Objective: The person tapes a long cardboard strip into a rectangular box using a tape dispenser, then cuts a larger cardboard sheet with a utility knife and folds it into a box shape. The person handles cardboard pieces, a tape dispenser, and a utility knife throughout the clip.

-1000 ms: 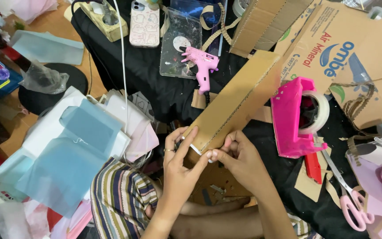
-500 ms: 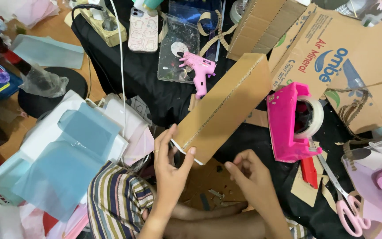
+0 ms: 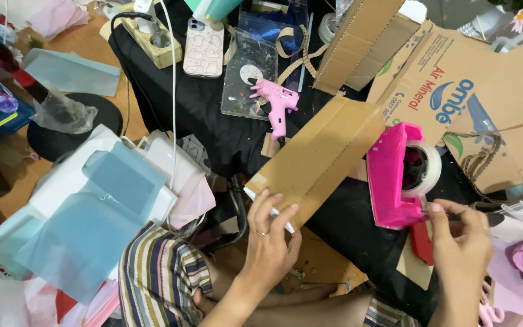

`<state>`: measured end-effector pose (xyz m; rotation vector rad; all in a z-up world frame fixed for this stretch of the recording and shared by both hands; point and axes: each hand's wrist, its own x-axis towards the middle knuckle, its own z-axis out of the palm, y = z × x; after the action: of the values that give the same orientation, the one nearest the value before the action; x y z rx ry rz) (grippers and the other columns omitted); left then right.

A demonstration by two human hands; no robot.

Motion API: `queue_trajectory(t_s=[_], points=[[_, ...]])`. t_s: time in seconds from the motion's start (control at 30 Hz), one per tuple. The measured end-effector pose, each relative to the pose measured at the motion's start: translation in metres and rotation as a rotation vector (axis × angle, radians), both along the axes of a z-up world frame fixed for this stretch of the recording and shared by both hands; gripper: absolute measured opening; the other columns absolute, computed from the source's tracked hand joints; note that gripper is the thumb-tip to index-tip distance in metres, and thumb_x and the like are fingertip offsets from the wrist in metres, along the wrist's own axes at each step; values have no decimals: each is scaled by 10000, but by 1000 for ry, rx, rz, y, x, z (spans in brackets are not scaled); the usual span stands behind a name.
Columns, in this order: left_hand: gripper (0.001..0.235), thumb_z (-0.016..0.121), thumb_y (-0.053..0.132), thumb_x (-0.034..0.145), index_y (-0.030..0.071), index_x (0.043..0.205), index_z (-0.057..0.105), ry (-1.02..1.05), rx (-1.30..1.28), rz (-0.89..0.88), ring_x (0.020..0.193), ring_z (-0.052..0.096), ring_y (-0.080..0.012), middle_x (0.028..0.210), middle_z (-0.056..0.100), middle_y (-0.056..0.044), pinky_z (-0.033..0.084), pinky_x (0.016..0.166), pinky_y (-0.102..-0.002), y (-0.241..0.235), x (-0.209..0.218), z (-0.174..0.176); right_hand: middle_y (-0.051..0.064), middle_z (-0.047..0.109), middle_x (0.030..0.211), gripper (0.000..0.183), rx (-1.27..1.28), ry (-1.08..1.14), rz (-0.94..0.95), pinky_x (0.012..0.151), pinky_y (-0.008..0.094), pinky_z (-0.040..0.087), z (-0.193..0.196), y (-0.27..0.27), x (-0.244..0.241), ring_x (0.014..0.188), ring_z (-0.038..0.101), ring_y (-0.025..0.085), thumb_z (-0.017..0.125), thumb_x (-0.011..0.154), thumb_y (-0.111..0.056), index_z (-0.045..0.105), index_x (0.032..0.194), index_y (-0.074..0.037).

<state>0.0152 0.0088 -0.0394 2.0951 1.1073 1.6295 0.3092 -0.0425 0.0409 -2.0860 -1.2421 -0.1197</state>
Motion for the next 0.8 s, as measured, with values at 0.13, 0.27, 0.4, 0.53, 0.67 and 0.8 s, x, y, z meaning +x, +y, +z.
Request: queue_trajectory(t_s=[0.13, 0.27, 0.4, 0.53, 0.67, 0.8], points=[[608, 615, -121, 873, 191, 1381, 499, 155, 41, 12, 1412, 390, -443, 1454, 370, -207, 313, 1191, -734, -8, 19, -23, 54, 651, 1037, 162, 47, 300, 7, 840, 263, 437, -15, 9, 4, 912, 558, 121, 675, 1105, -226, 716, 1127, -71], [473, 611, 12, 984, 179, 1424, 561, 211, -20, -68, 1488, 324, -455, 1574, 319, -246, 312, 1194, -703, -12, 33, -22, 40, 694, 1020, 96, 124, 301, -7, 867, 253, 471, -13, 15, 2, 913, 598, 100, 662, 1095, -163, 681, 1107, -70], [509, 625, 94, 996, 147, 1480, 474, 182, -20, -123, 1499, 340, -517, 1600, 298, -296, 296, 1185, -746, -20, 35, -15, 71, 649, 1023, 106, 137, 353, 36, 896, 246, 480, -13, 20, 6, 968, 622, 127, 650, 1066, -115, 663, 1149, -51], [423, 627, 100, 960, 133, 1376, 557, 51, -44, -139, 1408, 428, -423, 1521, 416, -180, 333, 1104, -627, -35, 42, 5, 96, 703, 982, 166, 158, 572, 46, 850, 232, 527, -5, 27, -2, 942, 687, 125, 616, 1020, -71, 621, 1185, -56], [206, 566, 16, 990, 54, 1165, 668, -101, 22, -372, 976, 655, -299, 1161, 667, -103, 489, 857, -438, -36, 57, 54, 110, 711, 932, 216, 160, 656, 81, 831, 231, 506, -11, 32, 7, 879, 679, 129, 613, 994, -66, 604, 1209, -54], [142, 580, 6, 1017, -7, 1135, 658, -163, -5, -444, 915, 632, -333, 1126, 645, -150, 518, 834, -432, -29, 103, 70, 111, 720, 874, 257, 169, 695, 84, 844, 246, 525, -6, 34, 2, 860, 701, 136, 644, 969, -83, 603, 1220, -46]])
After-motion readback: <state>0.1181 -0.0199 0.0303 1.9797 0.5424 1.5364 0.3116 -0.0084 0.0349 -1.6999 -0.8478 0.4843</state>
